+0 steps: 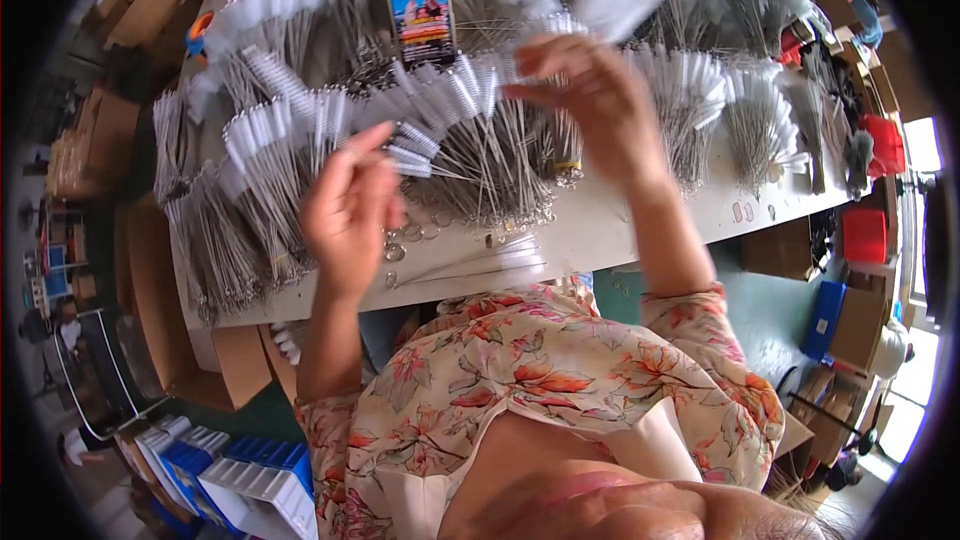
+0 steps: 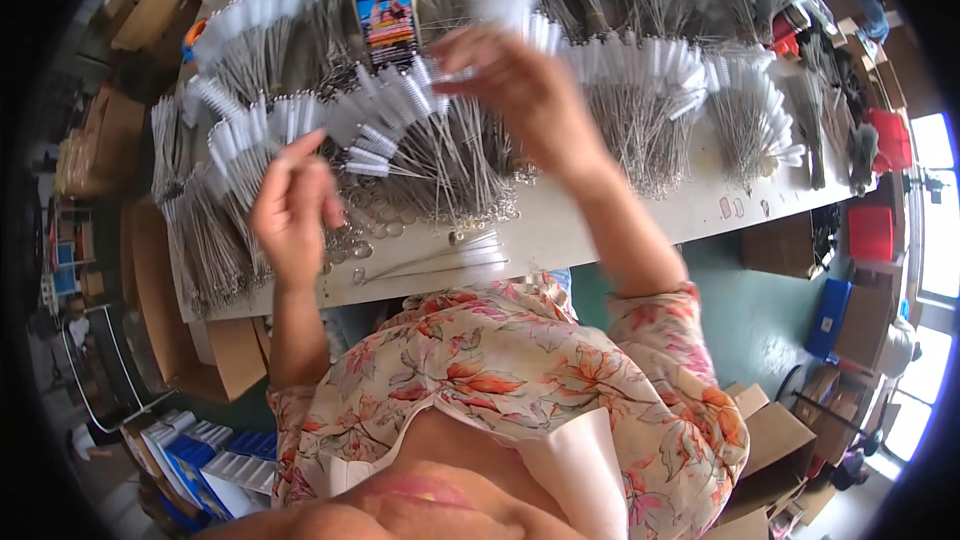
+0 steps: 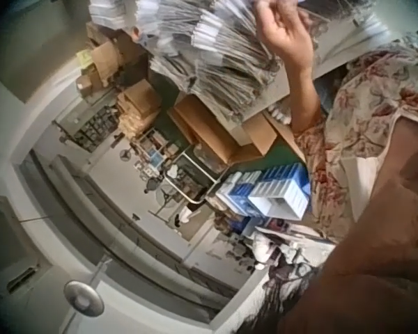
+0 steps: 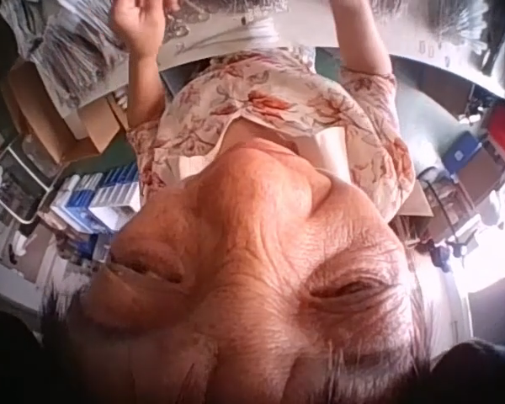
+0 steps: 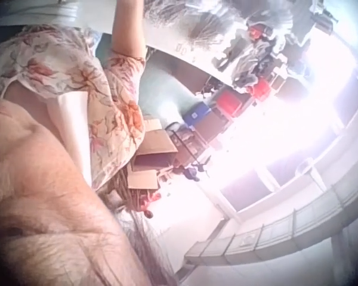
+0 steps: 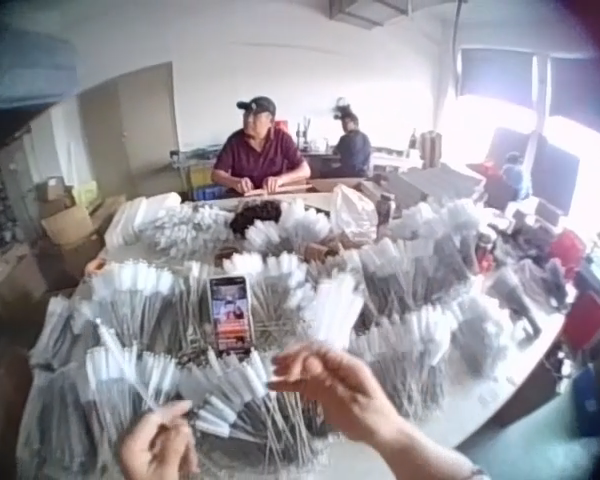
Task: The recorder is assembling small white brushes onto metal rings and organizing them in stacks on a factory table.
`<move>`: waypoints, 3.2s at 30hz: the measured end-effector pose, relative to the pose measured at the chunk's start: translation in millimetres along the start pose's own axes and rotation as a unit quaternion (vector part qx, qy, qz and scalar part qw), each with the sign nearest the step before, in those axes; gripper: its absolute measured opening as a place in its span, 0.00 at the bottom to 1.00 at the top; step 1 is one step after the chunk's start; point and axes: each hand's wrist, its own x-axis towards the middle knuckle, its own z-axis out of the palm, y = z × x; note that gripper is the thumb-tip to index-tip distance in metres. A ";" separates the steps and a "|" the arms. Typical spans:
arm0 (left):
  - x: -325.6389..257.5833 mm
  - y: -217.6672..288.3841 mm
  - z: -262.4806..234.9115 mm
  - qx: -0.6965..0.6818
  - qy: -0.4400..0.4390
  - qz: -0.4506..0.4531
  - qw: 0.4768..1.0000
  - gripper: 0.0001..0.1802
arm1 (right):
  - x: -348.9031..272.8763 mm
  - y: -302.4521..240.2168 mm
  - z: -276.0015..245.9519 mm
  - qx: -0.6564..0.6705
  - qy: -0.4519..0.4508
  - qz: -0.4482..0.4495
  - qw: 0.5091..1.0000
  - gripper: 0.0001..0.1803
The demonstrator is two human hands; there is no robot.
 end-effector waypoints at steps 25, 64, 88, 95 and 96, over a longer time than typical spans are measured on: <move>13.5 4.3 -2.9 0.047 -0.156 0.182 0.970 0.63 | -28.4 11.0 73.8 -0.165 -0.117 0.198 0.959 0.06; -54.5 -8.5 -60.6 -0.007 -0.175 -0.081 0.981 0.10 | -73.7 61.5 80.4 -0.120 -0.199 0.326 0.916 0.09; -33.8 40.4 -27.1 0.185 -0.019 0.181 0.966 0.14 | -36.4 10.3 105.2 0.044 -0.042 0.216 0.975 0.08; -20.7 59.4 -40.5 0.193 -0.097 0.131 0.968 0.15 | -26.9 2.7 105.0 -0.076 -0.100 0.179 0.976 0.03; -18.3 64.0 -36.0 0.195 -0.080 0.105 0.972 0.12 | -27.3 5.0 105.6 -0.079 -0.092 0.156 0.980 0.04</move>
